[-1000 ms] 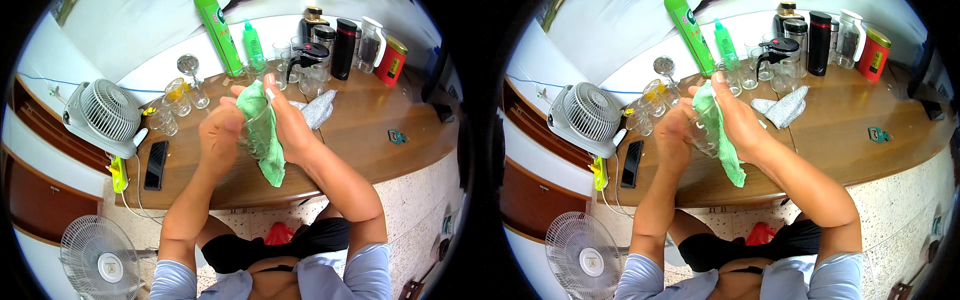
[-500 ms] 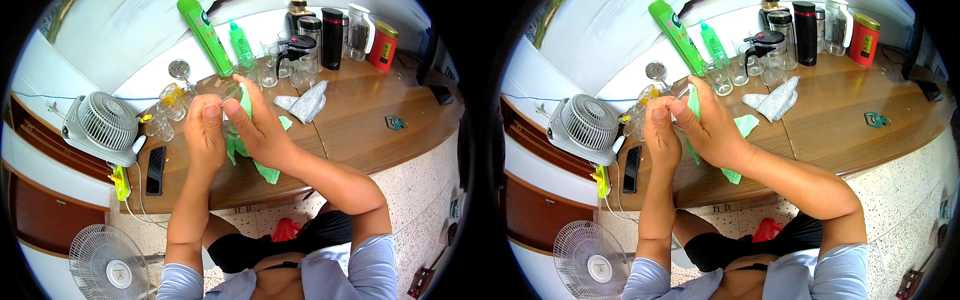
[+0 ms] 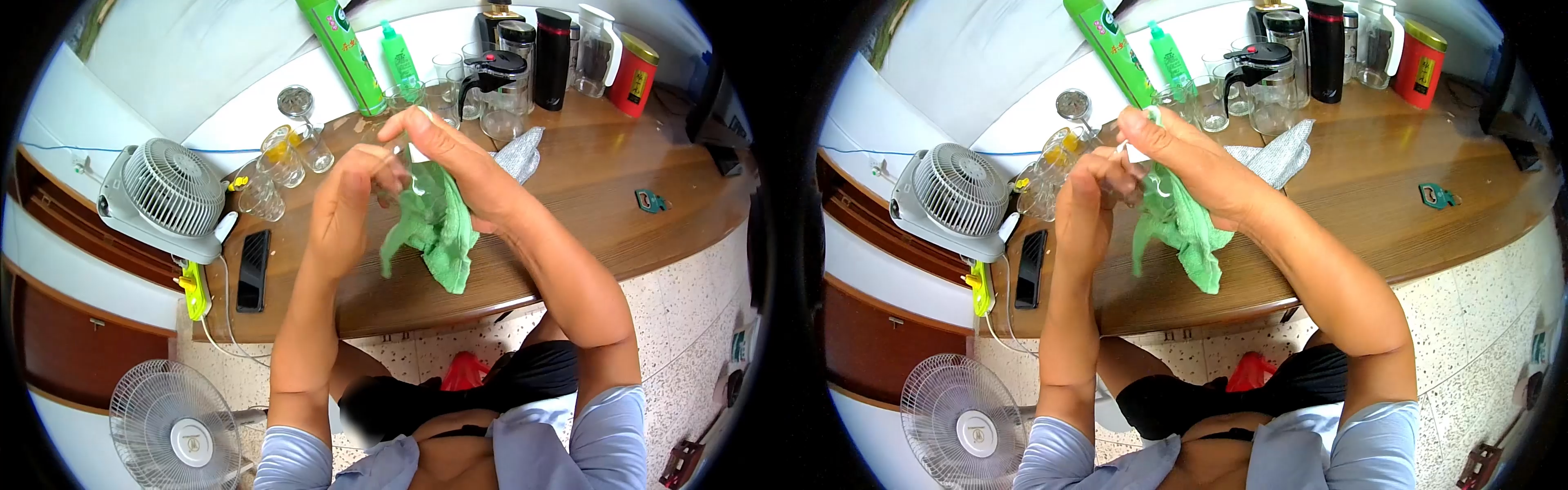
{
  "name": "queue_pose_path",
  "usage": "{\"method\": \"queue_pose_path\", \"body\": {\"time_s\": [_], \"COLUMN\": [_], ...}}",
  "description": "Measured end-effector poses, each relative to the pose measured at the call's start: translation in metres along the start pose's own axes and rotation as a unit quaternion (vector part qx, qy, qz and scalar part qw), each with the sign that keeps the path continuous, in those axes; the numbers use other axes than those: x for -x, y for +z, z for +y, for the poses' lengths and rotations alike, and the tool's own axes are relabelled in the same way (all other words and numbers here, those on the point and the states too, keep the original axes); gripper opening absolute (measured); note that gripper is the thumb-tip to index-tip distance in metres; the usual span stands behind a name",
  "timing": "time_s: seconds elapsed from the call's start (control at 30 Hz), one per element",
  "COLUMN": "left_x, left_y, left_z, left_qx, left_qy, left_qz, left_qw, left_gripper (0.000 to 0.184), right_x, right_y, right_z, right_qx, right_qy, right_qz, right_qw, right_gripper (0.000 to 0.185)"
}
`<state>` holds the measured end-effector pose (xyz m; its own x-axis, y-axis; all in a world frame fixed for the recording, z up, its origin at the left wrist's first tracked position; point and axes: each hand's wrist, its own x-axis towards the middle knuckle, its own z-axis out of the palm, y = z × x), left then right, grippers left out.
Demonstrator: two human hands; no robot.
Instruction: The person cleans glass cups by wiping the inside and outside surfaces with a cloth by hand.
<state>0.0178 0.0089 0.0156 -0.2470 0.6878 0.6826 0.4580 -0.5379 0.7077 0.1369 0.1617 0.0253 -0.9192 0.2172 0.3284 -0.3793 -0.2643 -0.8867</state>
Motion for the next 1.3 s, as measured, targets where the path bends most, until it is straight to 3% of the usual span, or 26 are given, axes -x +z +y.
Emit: {"method": "queue_pose_path", "body": {"time_s": [0.07, 0.1, 0.13, 0.2, 0.23, 0.33, 0.47, 0.53, 0.63, 0.67, 0.73, 0.87, 0.97, 1.07, 1.17, 1.3], "left_x": [-0.001, 0.000, 0.000, 0.003, 0.004, 0.006, 0.009, 0.007, 0.004, 0.003, -0.001, -0.002, -0.001, -0.002, 0.001, 0.003], "left_y": [0.000, 0.000, 0.000, -0.001, -0.002, 0.006, 0.012, 0.007, -0.003, -0.004, 0.005, 0.008, 0.000, 0.000, -0.001, 0.004], "left_z": [0.004, 0.006, 0.008, 0.005, 0.003, 0.004, 0.002, -0.005, -0.003, -0.001, -0.006, 0.006, 0.007, 0.012, 0.023, 0.023], "left_qx": [-0.043, -0.085, -0.125, -0.108, -0.100, -0.104, 0.027, -0.005, -0.069, -0.090, -0.081, -0.090, -0.150, -0.172, -0.164, -0.096], "left_qy": [-0.052, -0.085, -0.118, -0.127, -0.132, -0.054, -0.031, 0.046, 0.107, 0.118, 0.092, -0.014, -0.012, 0.010, -0.041, -0.050], "left_qz": [0.034, 0.054, 0.074, 0.044, 0.028, 0.039, 0.058, 0.014, -0.044, -0.063, 0.002, 0.056, 0.025, 0.028, -0.012, 0.015], "left_qw": [0.997, 0.991, 0.982, 0.985, 0.986, 0.992, 0.997, 0.999, 0.991, 0.987, 0.992, 0.994, 0.988, 0.985, 0.986, 0.994], "left_gripper": [0.048, 0.048, 0.047, 0.049, 0.051, 0.045, 0.045, 0.044, 0.040, 0.038, 0.034, 0.026, 0.022, 0.022, 0.026, 0.031], "right_x": [0.000, 0.000, 0.001, 0.002, 0.001, 0.001, -0.006, 0.002, 0.003, 0.004, 0.005, 0.002, 0.008, 0.003, 0.002, 0.001], "right_y": [0.010, 0.011, 0.011, 0.011, 0.010, 0.013, 0.008, 0.015, 0.015, 0.015, 0.020, 0.020, 0.023, 0.013, 0.017, 0.024], "right_z": [-0.003, -0.006, -0.005, 0.002, 0.009, 0.009, 0.013, -0.002, 0.000, -0.001, -0.003, 0.012, 0.012, 0.019, 0.015, 0.004], "right_qx": [0.018, 0.053, 0.164, 0.378, 0.421, 0.325, 0.110, -0.019, -0.127, -0.117, -0.085, 0.157, 0.336, 0.439, 0.393, 0.093], "right_qy": [-0.023, -0.013, -0.055, -0.137, -0.241, -0.192, -0.105, 0.010, 0.058, 0.061, 0.022, -0.126, -0.203, -0.308, -0.267, -0.068], "right_qz": [0.055, 0.076, 0.103, 0.153, 0.146, 0.145, 0.099, 0.066, 0.007, 0.007, 0.049, 0.119, 0.146, 0.158, 0.152, 0.120], "right_qw": [0.998, 0.996, 0.980, 0.903, 0.862, 0.915, 0.983, 0.998, 0.990, 0.991, 0.995, 0.972, 0.908, 0.829, 0.867, 0.986], "right_gripper": [0.054, 0.059, 0.058, 0.056, 0.053, 0.050, 0.064, 0.070, 0.079, 0.080, 0.079, 0.068, 0.055, 0.056, 0.066, 0.087]}}
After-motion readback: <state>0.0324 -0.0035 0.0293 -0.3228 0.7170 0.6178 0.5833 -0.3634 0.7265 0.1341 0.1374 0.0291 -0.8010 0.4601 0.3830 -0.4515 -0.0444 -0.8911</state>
